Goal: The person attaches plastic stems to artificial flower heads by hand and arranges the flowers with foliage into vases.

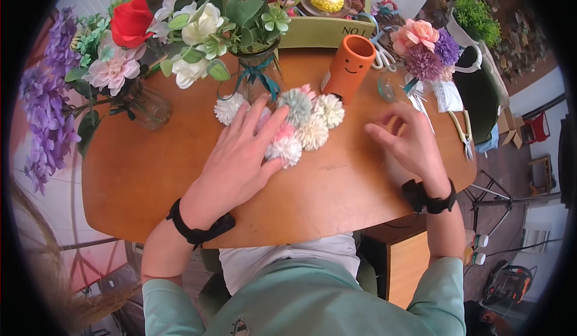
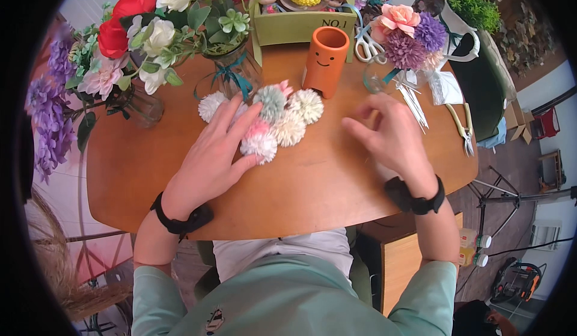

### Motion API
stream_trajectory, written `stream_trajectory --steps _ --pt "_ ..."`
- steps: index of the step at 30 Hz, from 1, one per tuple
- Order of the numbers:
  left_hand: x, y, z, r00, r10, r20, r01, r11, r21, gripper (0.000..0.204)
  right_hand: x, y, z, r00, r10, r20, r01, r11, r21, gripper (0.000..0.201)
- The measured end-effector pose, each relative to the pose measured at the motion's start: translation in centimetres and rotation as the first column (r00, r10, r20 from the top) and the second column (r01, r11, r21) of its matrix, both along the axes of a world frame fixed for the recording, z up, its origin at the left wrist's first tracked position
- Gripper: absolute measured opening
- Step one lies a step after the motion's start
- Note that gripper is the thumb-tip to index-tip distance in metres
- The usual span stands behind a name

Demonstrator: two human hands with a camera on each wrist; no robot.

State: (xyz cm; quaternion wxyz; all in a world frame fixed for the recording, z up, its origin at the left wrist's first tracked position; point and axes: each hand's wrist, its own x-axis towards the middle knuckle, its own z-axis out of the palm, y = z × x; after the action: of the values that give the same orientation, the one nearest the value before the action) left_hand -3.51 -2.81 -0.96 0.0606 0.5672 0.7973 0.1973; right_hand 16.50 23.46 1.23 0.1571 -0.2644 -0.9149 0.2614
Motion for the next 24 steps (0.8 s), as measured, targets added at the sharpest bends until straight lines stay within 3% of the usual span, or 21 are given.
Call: stream_trajectory --steps 4,8,9,10,11,13,14,16,17,19,21,23,24 --pt "0.8 -0.2 1.8 0.989 0.025 -0.146 -0.014 0.997 0.079 0.077 -3.8 -3.2 0.4 0.985 0.139 -0.097 -0.146 0.987 -0.073 0.03" --pt "-0.5 -0.5 3.2 0.987 0.136 -0.087 -0.12 0.979 0.165 0.063 -6.1 -5.3 -0.4 0.952 0.255 -0.17 -0.277 0.954 -0.115 0.032" --pt "-1.1 -0.3 4.2 0.948 0.283 0.144 -0.302 0.944 0.131 0.058 -6.7 -5.6 -0.6 0.931 0.308 -0.196 -0.331 0.938 -0.099 0.033" --pt "-1.8 -0.1 4.9 0.835 0.418 0.358 -0.466 0.883 0.058 0.054 -7.2 -5.8 -0.7 0.927 0.304 -0.219 -0.34 0.928 -0.152 0.032" --pt "-2.7 -0.2 4.9 0.835 0.422 0.354 -0.469 0.881 0.058 0.054 -7.8 -5.9 -1.1 0.925 0.307 -0.223 -0.345 0.926 -0.152 0.032" --pt "-4.5 0.0 4.5 0.877 0.319 0.36 -0.445 0.822 0.356 0.058 -8.7 -5.7 -2.2 0.903 0.244 -0.353 -0.372 0.854 -0.363 0.025" --pt "-5.2 0.7 4.5 0.877 0.322 0.358 -0.447 0.82 0.358 0.058 -9.0 -5.8 -2.9 0.902 0.247 -0.355 -0.376 0.854 -0.361 0.025" --pt "-6.5 1.9 4.6 0.814 0.045 0.579 -0.35 0.834 0.427 0.066 -9.3 -5.9 -4.2 0.841 0.104 -0.531 -0.468 0.634 -0.615 0.017" --pt "-7.1 2.6 4.7 0.815 0.05 0.577 -0.353 0.833 0.425 0.066 -9.3 -5.9 -4.7 0.839 0.106 -0.534 -0.472 0.631 -0.616 0.017" --pt "-8.2 4.4 4.8 0.689 0.036 0.724 -0.402 0.85 0.34 0.075 -9.4 -5.3 -5.2 0.815 0.094 -0.572 -0.504 0.605 -0.617 0.015" --pt "-8.8 5.7 5.0 0.673 -0.011 0.739 -0.383 0.85 0.362 0.067 -9.3 -5.3 -4.7 0.835 0.087 -0.544 -0.48 0.6 -0.64 0.017" --pt "-8.6 6.8 5.3 0.485 -0.134 0.864 -0.363 0.868 0.338 0.059 -8.8 -5.0 -4.9 0.86 0.061 -0.506 -0.436 0.604 -0.668 0.018" --pt "-7.9 7.0 5.6 0.445 -0.13 0.886 -0.387 0.864 0.321 0.053 -8.9 -4.9 -5.3 0.842 0.08 -0.533 -0.473 0.584 -0.66 0.018"
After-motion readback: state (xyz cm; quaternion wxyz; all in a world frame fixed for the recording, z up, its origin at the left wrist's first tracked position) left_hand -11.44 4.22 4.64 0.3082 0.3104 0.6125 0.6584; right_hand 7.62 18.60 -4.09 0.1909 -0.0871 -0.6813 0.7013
